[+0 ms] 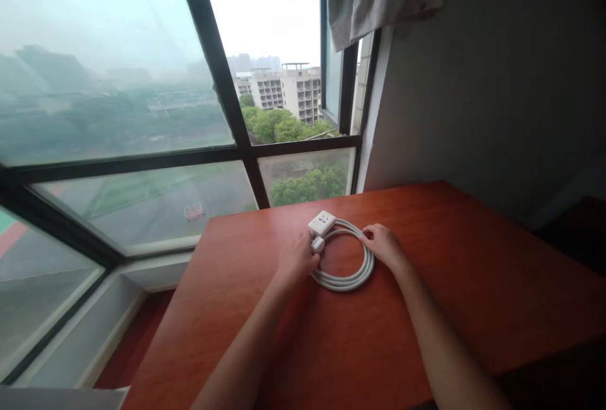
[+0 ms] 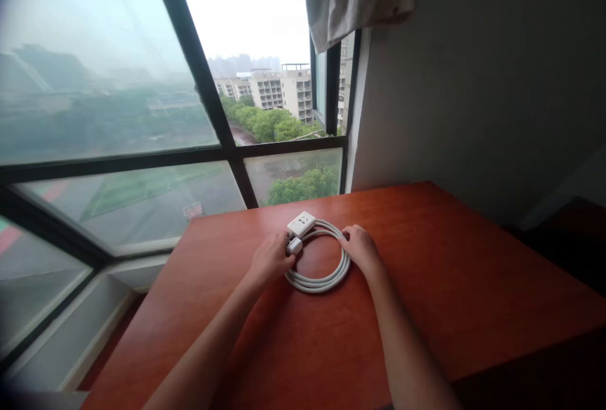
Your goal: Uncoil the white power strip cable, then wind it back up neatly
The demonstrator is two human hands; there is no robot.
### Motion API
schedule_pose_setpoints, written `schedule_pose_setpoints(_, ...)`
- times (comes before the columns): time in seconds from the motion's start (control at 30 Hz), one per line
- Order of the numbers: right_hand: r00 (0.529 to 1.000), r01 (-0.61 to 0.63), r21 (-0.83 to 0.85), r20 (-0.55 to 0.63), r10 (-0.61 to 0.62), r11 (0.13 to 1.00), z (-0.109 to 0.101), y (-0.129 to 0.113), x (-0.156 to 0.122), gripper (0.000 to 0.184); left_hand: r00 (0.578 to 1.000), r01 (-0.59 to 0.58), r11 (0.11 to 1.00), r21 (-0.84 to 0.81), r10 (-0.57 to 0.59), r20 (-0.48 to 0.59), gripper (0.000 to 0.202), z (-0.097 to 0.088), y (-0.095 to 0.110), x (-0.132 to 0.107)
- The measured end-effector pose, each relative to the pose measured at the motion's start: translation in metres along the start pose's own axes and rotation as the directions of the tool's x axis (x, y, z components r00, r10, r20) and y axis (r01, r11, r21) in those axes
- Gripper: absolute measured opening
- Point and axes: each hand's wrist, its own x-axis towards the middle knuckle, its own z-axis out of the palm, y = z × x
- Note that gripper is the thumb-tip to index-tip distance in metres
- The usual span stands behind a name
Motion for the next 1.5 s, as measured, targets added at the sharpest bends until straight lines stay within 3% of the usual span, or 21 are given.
schedule_pose_setpoints(0.43, 0.994, 0.039, 0.081, 0.096, -0.046, 0.996, 0.004, -0.025, -0.006, 0.012, 0.998, -0.039, 0.995, -0.088, 0.033, -0.060, 0.029, -0.006, -0.044, -0.011)
schedule_pose_setpoints(0.57, 0.994, 0.040, -0.010, 0.101, -0.039, 0.999, 0.005, -0.038, -0.010, 0.013, 0.996, -0.062, 0.984, -0.166, 0.050, -0.073, 0.029, -0.006, -0.055, -0.014)
schedule_pose_setpoints(0.9, 0.989, 0.083, -0.207, 0.138, -0.055, 0.975, -0.008, -0.053, -0.016, 0.020, 0.983, -0.120, 0.971, -0.207, 0.086, -0.165, 0.038, 0.006, -0.056, -0.020)
schedule_pose_setpoints(1.0, 0.989, 0.115, -0.213, 0.120, -0.091, 0.970, -0.011, -0.069, -0.015, 0.029, 0.980, -0.118, 0.975, -0.189, 0.084, -0.179, 0.043, 0.009, -0.057, -0.020)
schedule_pose_setpoints(1.23, 0.926, 0.294, -0.172, 0.296, -0.235, 0.940, 0.008, -0.113, -0.003, 0.027, 0.983, -0.084, 0.975, -0.205, 0.047, -0.177, 0.048, 0.014, -0.053, -0.021)
schedule_pose_setpoints(1.37, 0.933, 0.297, -0.195, 0.266, -0.241, 0.935, 0.016, -0.112, 0.001, 0.024, 0.986, -0.089, 0.970, -0.228, 0.054, -0.157, 0.045, 0.011, -0.053, -0.023)
schedule_pose_setpoints(1.5, 0.930, 0.334, -0.143, 0.214, -0.300, 0.932, 0.006, -0.099, 0.003, 0.018, 0.990, -0.110, 0.958, -0.267, 0.081, -0.117, 0.055, 0.002, -0.057, -0.026)
